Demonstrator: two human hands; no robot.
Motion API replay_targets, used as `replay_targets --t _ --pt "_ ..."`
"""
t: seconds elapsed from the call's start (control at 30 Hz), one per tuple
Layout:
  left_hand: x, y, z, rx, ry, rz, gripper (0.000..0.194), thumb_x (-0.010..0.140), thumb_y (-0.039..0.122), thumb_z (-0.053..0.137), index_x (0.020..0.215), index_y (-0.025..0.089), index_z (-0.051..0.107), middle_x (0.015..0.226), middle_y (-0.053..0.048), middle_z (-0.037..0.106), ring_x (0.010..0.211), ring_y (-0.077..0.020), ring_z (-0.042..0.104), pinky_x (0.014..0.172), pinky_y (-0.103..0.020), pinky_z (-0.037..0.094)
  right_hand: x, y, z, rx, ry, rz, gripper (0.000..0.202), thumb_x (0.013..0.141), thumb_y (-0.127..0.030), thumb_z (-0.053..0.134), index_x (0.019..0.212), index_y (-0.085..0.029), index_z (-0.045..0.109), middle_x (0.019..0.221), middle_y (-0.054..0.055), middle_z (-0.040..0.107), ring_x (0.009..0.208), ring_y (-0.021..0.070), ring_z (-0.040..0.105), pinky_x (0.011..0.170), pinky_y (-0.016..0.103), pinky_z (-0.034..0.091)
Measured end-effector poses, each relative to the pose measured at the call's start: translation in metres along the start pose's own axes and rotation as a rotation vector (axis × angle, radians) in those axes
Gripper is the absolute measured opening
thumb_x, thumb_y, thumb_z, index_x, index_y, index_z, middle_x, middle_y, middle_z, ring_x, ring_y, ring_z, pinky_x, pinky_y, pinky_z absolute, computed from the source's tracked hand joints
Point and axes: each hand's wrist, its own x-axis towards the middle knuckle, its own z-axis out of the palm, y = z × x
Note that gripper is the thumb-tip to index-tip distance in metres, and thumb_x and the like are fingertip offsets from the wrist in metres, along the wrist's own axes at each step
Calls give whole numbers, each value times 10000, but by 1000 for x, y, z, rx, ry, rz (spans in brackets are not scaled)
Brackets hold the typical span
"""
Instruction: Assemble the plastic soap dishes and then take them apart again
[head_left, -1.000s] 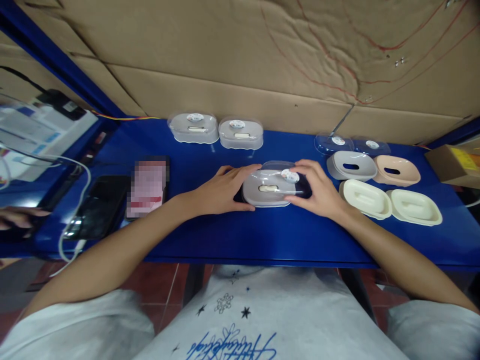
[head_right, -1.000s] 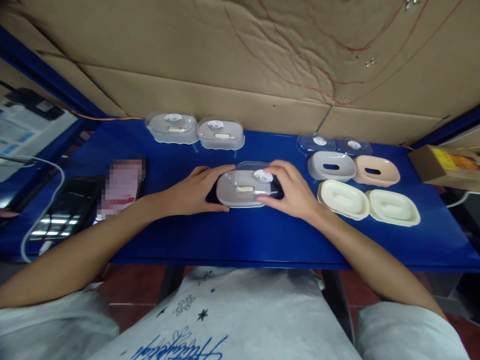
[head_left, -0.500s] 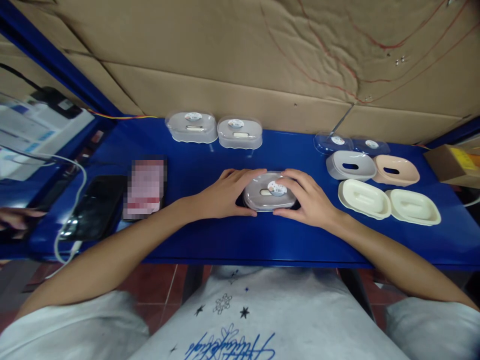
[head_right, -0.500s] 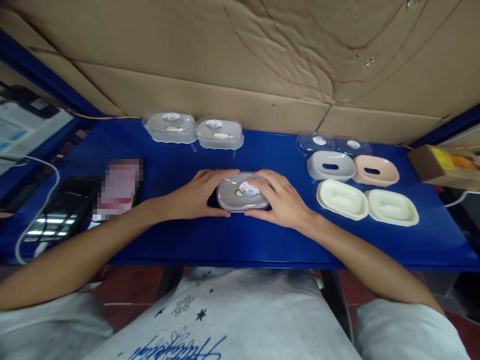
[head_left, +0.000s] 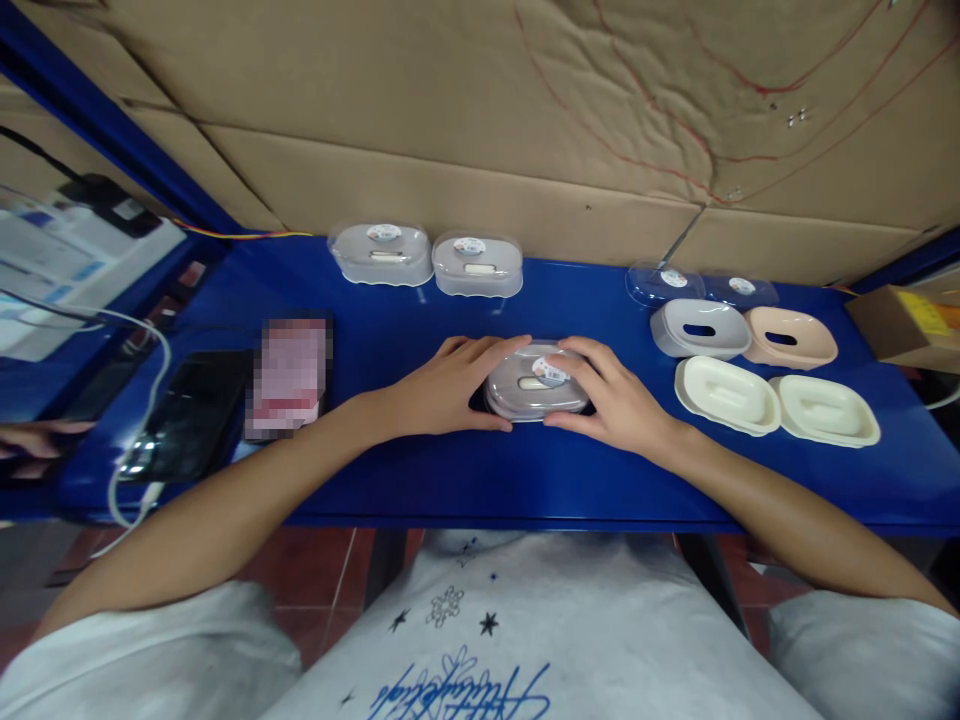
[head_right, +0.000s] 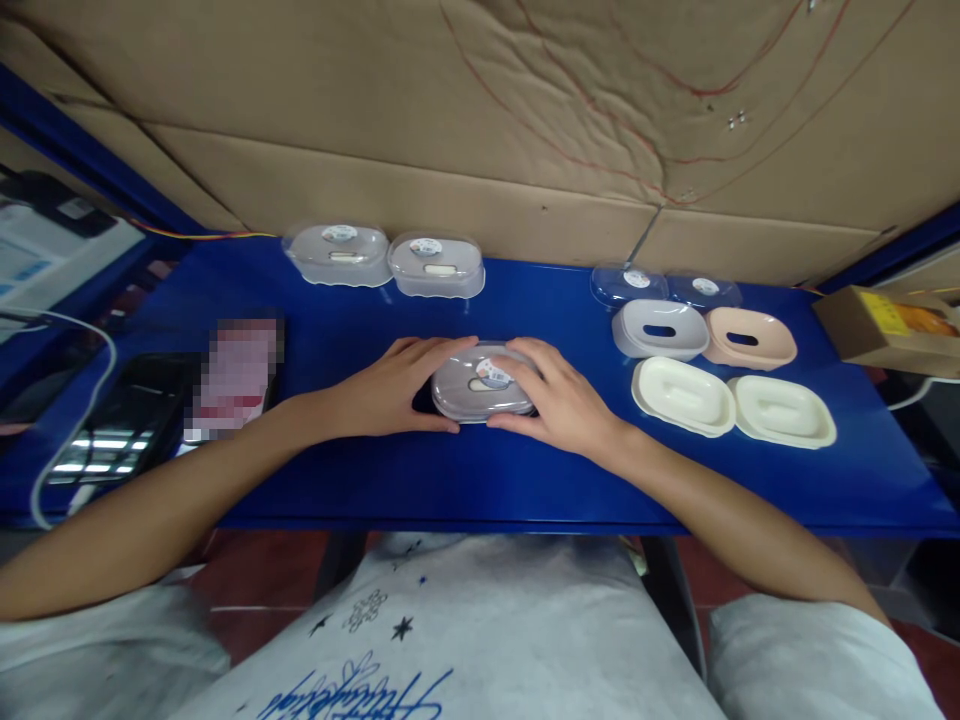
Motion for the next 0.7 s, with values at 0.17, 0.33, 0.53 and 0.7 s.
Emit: replay_targets --t 0.17,0.33,0.53,0.7 --pt "-1 1 -2 32 -4 4 1071 940 602 846 1773 298 245 1709 -174 497 1541 -426 495 1277 -572 333 -1 1 2 -53 37 -56 711 1004 -647 705 1544 -205 569 1517 239 595 1477 437 561 1185 670 543" --pt "-1 1 -2 41 -14 -4 1112 937 628 842 1784 291 206 1731 -180 469 1553 -426 483 1283 -565 331 0 1 1 -35 -5 -36 697 1037 -613 671 1586 -202 548 1570 235 577 1510 426 547 1198 647 550" --pt "0 -1 -1 25 -9 -2 1142 931 637 841 1793 274 186 1749 -187 452 1574 -421 471 1283 -549 331 -3 3 1 -122 -24 -61 724 1044 -618 649 1622 -194 549 1602 237 575 1553 432 514 1244 653 511" --pt "1 -2 -1 8 -6 -6 1154 908 624 869 1785 280 202 1775 -169 427 1587 -413 459 1294 -546 321 -4 5 3 -157 -23 -81 742 1047 -592 659 1654 -186 528 1618 243 564 1574 437 488 1253 664 497"
